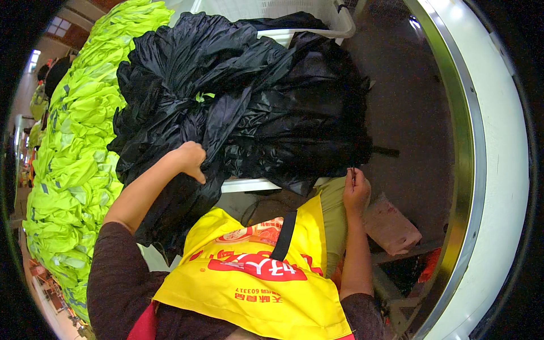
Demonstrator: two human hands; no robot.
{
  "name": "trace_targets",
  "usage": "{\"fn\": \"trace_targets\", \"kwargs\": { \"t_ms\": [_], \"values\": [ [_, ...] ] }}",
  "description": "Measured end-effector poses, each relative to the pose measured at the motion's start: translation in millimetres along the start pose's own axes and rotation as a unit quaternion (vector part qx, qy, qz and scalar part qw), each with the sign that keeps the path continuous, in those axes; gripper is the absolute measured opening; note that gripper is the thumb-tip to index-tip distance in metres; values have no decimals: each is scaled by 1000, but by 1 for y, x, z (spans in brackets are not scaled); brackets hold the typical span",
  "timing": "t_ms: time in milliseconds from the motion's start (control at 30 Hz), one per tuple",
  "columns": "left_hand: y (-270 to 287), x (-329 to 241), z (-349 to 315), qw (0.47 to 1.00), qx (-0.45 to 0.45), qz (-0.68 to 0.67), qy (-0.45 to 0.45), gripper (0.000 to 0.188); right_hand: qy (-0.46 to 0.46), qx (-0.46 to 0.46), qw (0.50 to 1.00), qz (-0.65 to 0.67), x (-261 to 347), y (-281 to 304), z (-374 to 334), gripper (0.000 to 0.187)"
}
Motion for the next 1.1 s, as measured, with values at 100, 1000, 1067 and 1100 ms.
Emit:
{"fn": "trace_targets", "kwargs": {
  "t_ms": [100,1000,1067,1100],
  "values": [
    [2,-12,-23,992,-26,-126,-6,75,-5,-3,1000,4,11,5,2,18],
    [-130,-125,-25,892,-264,-359,-71,36,-279,143,699,643,134,-89,-21,19],
    [-112,-121,-19,796,-320,-511,-55,35,-245,157,723,627,140,-68,-23,20],
    [-81,-134,-37,731,-386,-561,-43,33,-226,155,738,617,143,-57,-26,21]
  ]
}}
Point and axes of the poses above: each hand's wrist, its own z-axis towards the middle knuckle, its own y-axis out of the back of the hand, x = y × z, the point moved 5 cm from there along z, towards the middle knuckle, and after that the axes turned 14 degrees about -z, right-handed, at the moved point
